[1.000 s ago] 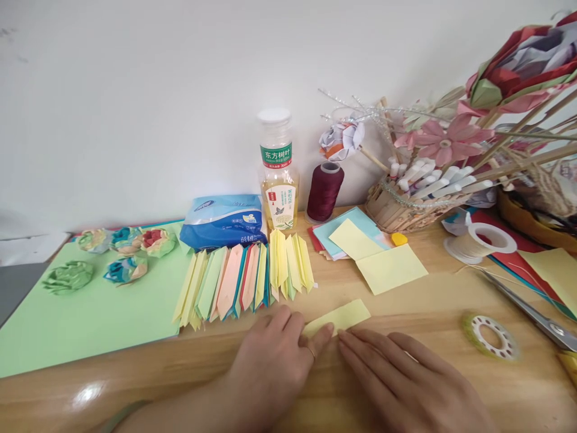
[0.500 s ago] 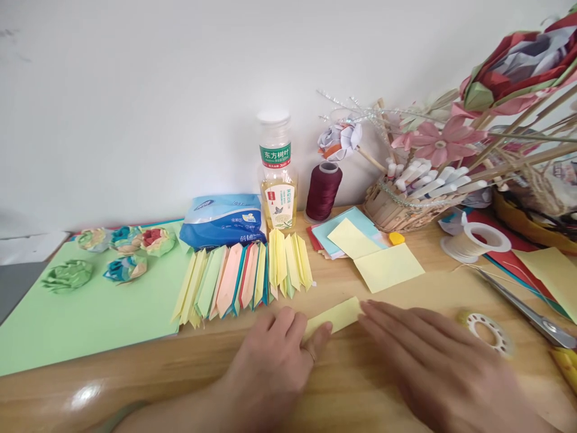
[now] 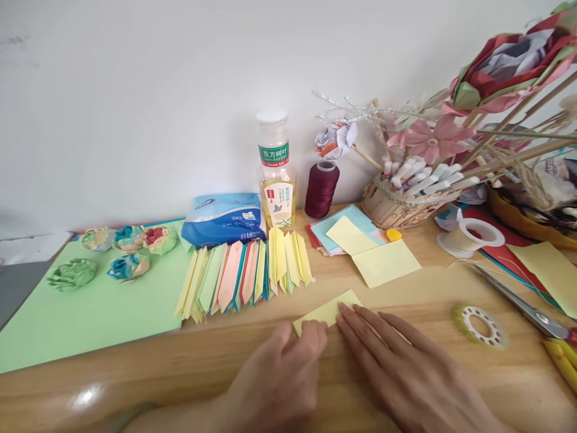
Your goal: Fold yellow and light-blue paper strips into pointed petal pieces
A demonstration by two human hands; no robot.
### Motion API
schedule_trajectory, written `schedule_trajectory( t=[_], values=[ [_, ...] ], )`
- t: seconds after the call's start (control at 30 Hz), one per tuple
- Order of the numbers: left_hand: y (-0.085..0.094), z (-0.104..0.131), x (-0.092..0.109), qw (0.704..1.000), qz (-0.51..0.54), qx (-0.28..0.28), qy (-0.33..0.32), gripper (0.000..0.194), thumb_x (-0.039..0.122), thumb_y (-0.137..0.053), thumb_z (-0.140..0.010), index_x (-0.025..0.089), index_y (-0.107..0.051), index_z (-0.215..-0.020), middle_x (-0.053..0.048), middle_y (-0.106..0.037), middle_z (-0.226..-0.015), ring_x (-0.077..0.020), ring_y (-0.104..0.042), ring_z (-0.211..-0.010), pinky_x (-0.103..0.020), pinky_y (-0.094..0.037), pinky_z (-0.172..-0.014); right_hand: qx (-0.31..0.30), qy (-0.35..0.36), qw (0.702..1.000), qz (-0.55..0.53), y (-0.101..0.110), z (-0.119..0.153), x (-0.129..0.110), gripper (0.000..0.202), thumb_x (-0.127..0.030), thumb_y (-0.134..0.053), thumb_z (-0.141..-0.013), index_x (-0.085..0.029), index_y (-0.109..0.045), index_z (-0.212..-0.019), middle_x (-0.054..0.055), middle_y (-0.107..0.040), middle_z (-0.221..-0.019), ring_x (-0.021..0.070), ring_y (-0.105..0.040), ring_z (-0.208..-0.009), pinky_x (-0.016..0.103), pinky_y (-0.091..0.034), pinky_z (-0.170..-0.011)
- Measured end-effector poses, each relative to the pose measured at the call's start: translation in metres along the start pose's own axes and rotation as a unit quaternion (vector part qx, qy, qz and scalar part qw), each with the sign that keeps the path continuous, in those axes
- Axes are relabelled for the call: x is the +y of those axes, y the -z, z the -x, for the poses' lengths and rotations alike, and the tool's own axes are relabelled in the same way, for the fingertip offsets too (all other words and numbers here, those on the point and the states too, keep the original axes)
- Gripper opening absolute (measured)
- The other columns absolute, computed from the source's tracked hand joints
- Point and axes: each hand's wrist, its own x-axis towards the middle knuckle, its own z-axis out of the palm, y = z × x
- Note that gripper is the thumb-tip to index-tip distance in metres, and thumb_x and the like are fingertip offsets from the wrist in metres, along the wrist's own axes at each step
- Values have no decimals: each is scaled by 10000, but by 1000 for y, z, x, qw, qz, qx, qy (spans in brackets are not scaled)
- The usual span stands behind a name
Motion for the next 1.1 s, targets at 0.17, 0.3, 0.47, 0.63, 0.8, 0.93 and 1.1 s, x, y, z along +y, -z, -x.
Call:
schedule_trajectory(
  t=[0.17,0.3,0.47,0.63,0.8,0.93,1.1],
  values=[
    [6,14,10,1000,-17,-18,9,232,276,-520,-861,161,-721,-841,-103,-629,-1030,-230,-438,-998,-367,-311,-748,-18,-7,1000,16,1,2,-1,421,-52,-333,-801,-116,-633,-1089,93,-659,-1145,193,-605,-1041,338,-508,-856],
    [11,19,11,999,-7,-41,17,236,223,-500,-871,129,-694,-967,-124,-639,-1004,-221,-459,-912,-357,-334,-689,-32,5,999,23,2,3,0,434,-23,-337,-764,-83,-639,-1069,132,-661,-1127,211,-622,-1013,350,-535,-834],
    [18,17,13,996,-27,-68,53,248,179,-527,-849,103,-678,-1030,-119,-663,-959,-195,-472,-781,-307,-333,-555,-31,1,999,33,1,6,1,405,-36,-361,-747,-54,-641,-1039,166,-667,-1095,223,-625,-1003,353,-534,-866],
    [22,18,14,994,-28,-84,65,249,167,-531,-851,95,-675,-1041,-122,-656,-868,-195,-491,-797,-268,-337,-513,-24,-13,999,27,-3,7,3,386,-50,-356,-764,-42,-641,-1024,175,-667,-1090,235,-618,-1015,391,-512,-905],
    [25,19,12,993,-18,-98,64,229,155,-531,-859,86,-669,-1029,-138,-641,-891,-191,-497,-805,-234,-337,-488,-32,-10,998,51,-2,4,8,382,-21,-369,-735,-53,-652,-989,166,-688,-1033,228,-637,-961,405,-512,-890],
    [23,22,10,992,-5,-111,63,227,141,-517,-861,93,-663,-1027,-140,-633,-886,-195,-503,-819,-221,-348,-480,-31,-3,997,71,1,3,10,388,8,-368,-716,-56,-657,-967,169,-690,-1024,230,-652,-915,390,-539,-820],
    [18,26,0,991,45,-119,52,190,113,-534,-803,106,-660,-946,-106,-616,-793,-197,-515,-787,-207,-347,-448,-34,-24,997,63,3,2,23,356,36,-377,-704,-73,-665,-881,153,-711,-875,227,-671,-756,344,-566,-661]
  ],
)
